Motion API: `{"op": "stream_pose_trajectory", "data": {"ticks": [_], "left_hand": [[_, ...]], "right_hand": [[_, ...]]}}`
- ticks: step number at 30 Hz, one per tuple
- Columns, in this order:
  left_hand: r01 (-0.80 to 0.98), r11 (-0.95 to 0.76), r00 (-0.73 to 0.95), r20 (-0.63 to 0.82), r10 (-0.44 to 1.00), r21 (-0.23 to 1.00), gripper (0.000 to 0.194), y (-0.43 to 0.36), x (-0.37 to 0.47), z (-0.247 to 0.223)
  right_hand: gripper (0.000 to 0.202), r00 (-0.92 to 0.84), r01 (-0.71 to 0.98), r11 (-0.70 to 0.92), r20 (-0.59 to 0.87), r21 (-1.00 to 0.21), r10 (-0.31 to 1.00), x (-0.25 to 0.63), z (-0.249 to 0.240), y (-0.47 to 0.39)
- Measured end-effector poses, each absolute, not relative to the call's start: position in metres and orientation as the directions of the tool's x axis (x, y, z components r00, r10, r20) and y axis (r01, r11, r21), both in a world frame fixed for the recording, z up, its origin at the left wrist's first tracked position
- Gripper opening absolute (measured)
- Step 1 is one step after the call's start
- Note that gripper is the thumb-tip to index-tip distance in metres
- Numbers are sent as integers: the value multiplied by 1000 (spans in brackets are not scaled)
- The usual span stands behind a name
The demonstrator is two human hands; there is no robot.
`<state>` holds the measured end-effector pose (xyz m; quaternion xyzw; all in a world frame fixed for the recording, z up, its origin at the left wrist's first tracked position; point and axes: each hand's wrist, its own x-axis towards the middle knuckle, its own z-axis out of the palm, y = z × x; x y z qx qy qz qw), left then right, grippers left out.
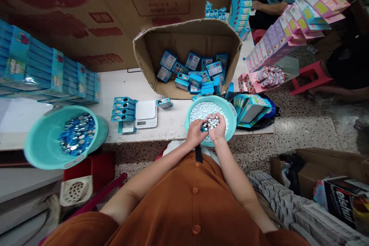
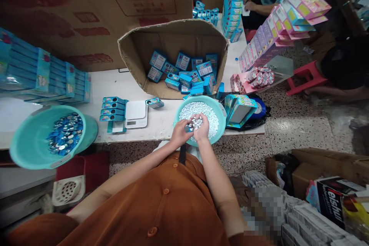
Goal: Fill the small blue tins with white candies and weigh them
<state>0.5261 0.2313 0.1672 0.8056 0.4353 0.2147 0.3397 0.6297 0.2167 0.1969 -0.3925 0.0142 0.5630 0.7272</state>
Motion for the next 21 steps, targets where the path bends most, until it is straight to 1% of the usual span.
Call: {"op": "stream_pose_trajectory", "data": {"ticks": [4, 7, 10, 15, 18, 21], "left_hand": [[521, -374, 523, 60, 850, 767, 35, 232, 528, 168], [533, -395, 536, 63, 842, 748, 34, 233, 529, 170], [548, -424, 565, 54, 823, 721, 30, 234, 530, 171], [540, -392, 550, 40, 834, 745, 27, 234, 532, 173], [513, -380, 551, 44, 833, 769, 30, 235, 533, 172], [519, -365, 529, 44, 847, 773, 29, 237, 533, 170]], "right_hand": [[14, 467, -747, 75, -442, -660, 766, 633, 198, 217], [12, 487, -715, 63, -431, -696, 760, 632, 197, 218], [15, 514, -687, 66, -420, -723, 748, 630, 194, 218], [22, 596, -588, 67, -376, -806, 710, 627, 193, 219], [27, 622, -584, 71, -390, -809, 679, 627, 195, 219], [32, 581, -599, 56, -385, -799, 717, 626, 198, 219]]}}
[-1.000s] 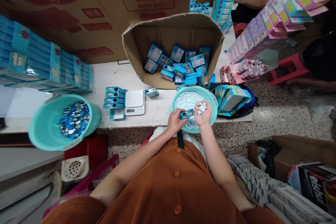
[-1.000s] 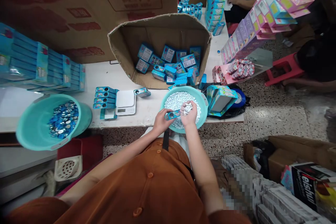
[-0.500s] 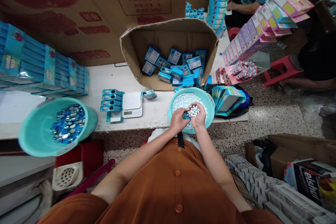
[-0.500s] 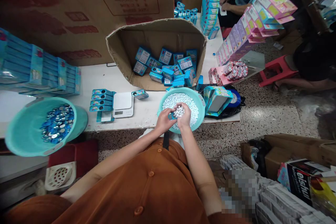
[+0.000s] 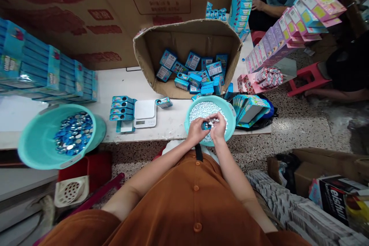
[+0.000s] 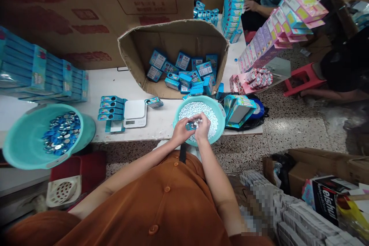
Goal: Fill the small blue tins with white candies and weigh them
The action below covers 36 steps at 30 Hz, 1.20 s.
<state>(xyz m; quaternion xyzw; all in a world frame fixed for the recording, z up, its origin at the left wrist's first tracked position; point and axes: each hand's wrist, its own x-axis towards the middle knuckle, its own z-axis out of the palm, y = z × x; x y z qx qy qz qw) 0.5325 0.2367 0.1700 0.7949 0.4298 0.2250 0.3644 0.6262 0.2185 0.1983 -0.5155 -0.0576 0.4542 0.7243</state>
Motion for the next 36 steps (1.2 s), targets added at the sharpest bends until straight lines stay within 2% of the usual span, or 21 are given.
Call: {"op": "stream_pose_trajectory", "data": {"ticks": [5, 9, 16, 19, 21, 24, 27, 31, 34, 36], "left_hand": [[531, -382, 529, 56, 847, 757, 28, 236, 533, 172], [514, -378, 552, 41, 833, 769, 29, 234, 534, 174], [440, -351, 558, 54, 828, 826, 29, 233, 530, 171], [417, -314, 482, 86, 872, 853, 31, 237, 511, 180], [428, -295, 406, 110, 907, 854, 31, 243, 488, 186], [491, -247, 269, 124, 955, 836, 33, 262, 444, 184], [594, -189, 191, 91, 977, 782, 34, 291, 400, 160], [690, -246, 277, 67, 959, 681, 29, 336, 364, 117], [702, -349, 345, 132, 929, 621, 28, 365, 352, 92], [747, -396, 354, 185, 917, 535, 29, 378, 345, 81]], "right_hand": [[34, 613, -532, 56, -340, -845, 713, 623, 199, 216], [33, 651, -546, 80, -362, -834, 667, 623, 195, 216], [30, 601, -693, 151, -449, -705, 661, 649, 196, 216], [27, 611, -723, 224, -454, -653, 649, 672, 194, 211], [23, 639, -711, 237, -470, -662, 609, 684, 186, 208], [20, 658, -673, 99, -533, -733, 532, 691, 162, 201], [23, 641, -574, -190, -582, -796, 501, 683, 130, 192], [30, 639, -241, -482, -511, -843, 575, 664, 88, 184], [37, 596, -121, -603, -543, -788, 591, 653, 67, 183], [42, 590, -61, -653, -555, -755, 586, 648, 59, 184]]}}
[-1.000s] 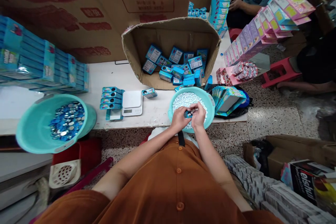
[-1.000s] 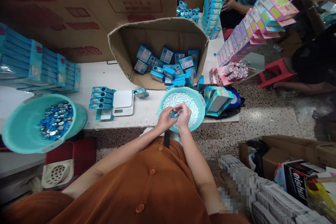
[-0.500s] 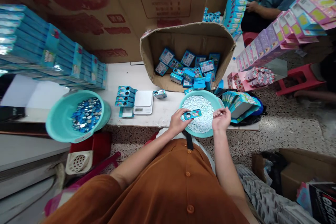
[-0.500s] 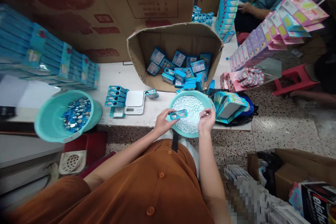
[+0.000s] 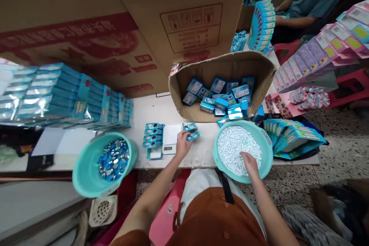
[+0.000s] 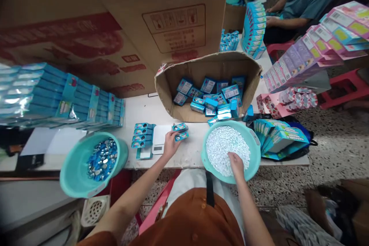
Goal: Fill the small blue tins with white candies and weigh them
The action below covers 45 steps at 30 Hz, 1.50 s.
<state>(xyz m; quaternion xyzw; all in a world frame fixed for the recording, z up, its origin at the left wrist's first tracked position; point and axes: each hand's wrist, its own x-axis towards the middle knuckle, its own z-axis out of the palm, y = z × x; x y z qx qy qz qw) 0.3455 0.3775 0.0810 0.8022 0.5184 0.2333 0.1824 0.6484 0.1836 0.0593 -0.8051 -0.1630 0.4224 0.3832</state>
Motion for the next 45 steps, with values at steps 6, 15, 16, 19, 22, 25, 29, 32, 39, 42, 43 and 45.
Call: {"op": "stream_pose_trajectory", "data": {"ticks": [6, 15, 16, 19, 22, 25, 29, 32, 39, 42, 43, 45], "left_hand": [[798, -483, 417, 246, 875, 361, 44, 397, 327, 74], [750, -516, 495, 165, 853, 415, 64, 539, 399, 122], [808, -436, 428, 114, 897, 396, 67, 558, 410, 119], [938, -144, 188, -113, 976, 316, 77, 599, 433, 103], [980, -30, 63, -165, 984, 199, 70, 611, 438, 90], [989, -119, 131, -138, 982, 86, 47, 600, 432, 88], [961, -268, 275, -112, 955, 75, 30, 567, 420, 106], [914, -362, 368, -1, 930, 182, 29, 534, 408, 132], [706, -387, 388, 133, 912, 593, 30, 424, 393, 188], [585, -135, 239, -11, 971, 800, 34, 373, 402, 194], [506, -19, 196, -93, 976, 862, 36, 358, 407, 194], [346, 215, 161, -284, 945, 913, 42, 331, 417, 191]], "right_hand": [[46, 615, 83, -738, -549, -669, 567, 643, 47, 188], [43, 734, 264, -688, -321, -676, 598, 649, 19, 193], [42, 740, 276, -681, -302, -679, 601, 649, 16, 193], [41, 751, 333, -655, -229, -679, 619, 648, 11, 189], [41, 751, 420, -642, -151, -642, 642, 646, 6, 182], [39, 729, 503, -638, -111, -584, 676, 647, 3, 176], [34, 661, 637, -594, -47, -492, 749, 660, 2, 177], [33, 616, 717, -548, 24, -430, 787, 675, 0, 183], [45, 579, 738, -476, 88, -479, 810, 690, -7, 209], [49, 598, 680, -466, 60, -566, 799, 682, -10, 230], [50, 606, 653, -463, 46, -600, 794, 678, -12, 237], [50, 633, 580, -458, 20, -674, 774, 672, -14, 251]]}}
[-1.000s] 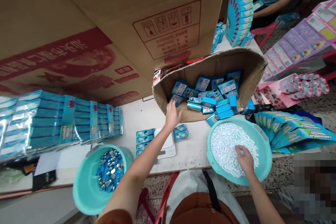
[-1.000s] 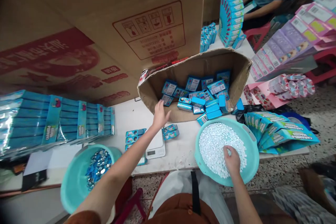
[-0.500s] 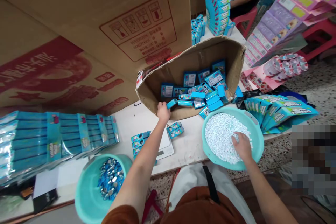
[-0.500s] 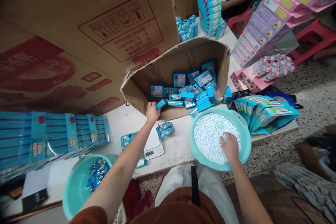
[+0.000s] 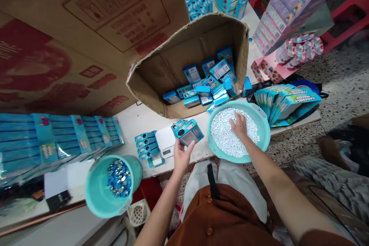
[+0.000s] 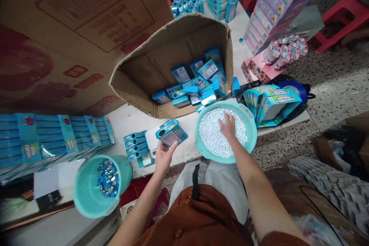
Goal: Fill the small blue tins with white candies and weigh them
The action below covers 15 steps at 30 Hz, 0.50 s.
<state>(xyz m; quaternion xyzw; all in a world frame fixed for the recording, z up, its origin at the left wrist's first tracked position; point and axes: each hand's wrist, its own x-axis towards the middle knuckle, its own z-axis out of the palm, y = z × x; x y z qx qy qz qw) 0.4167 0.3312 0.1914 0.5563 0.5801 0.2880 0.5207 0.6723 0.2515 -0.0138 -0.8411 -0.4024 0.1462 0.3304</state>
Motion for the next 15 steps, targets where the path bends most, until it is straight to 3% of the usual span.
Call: {"op": "stream_pose_trajectory", "data": {"ticks": [3, 6, 10, 15], "left_hand": [[295, 454, 204, -520, 830, 841, 40, 303, 428, 186], [277, 570, 250, -631, 735, 774, 34, 288, 433, 180], [78, 683, 331, -665, 670, 727, 43, 281, 439, 179], [8, 674, 566, -559, 606, 739, 57, 286, 456, 197]], "right_hand": [[47, 642, 454, -420, -39, -786, 766, 665, -16, 268], [42, 593, 305, -350, -111, -886, 798, 661, -17, 277], [37, 511, 98, -361, -265, -927, 818, 659, -15, 276], [46, 343, -87, -564, -556, -821, 757, 667, -4, 264]]}}
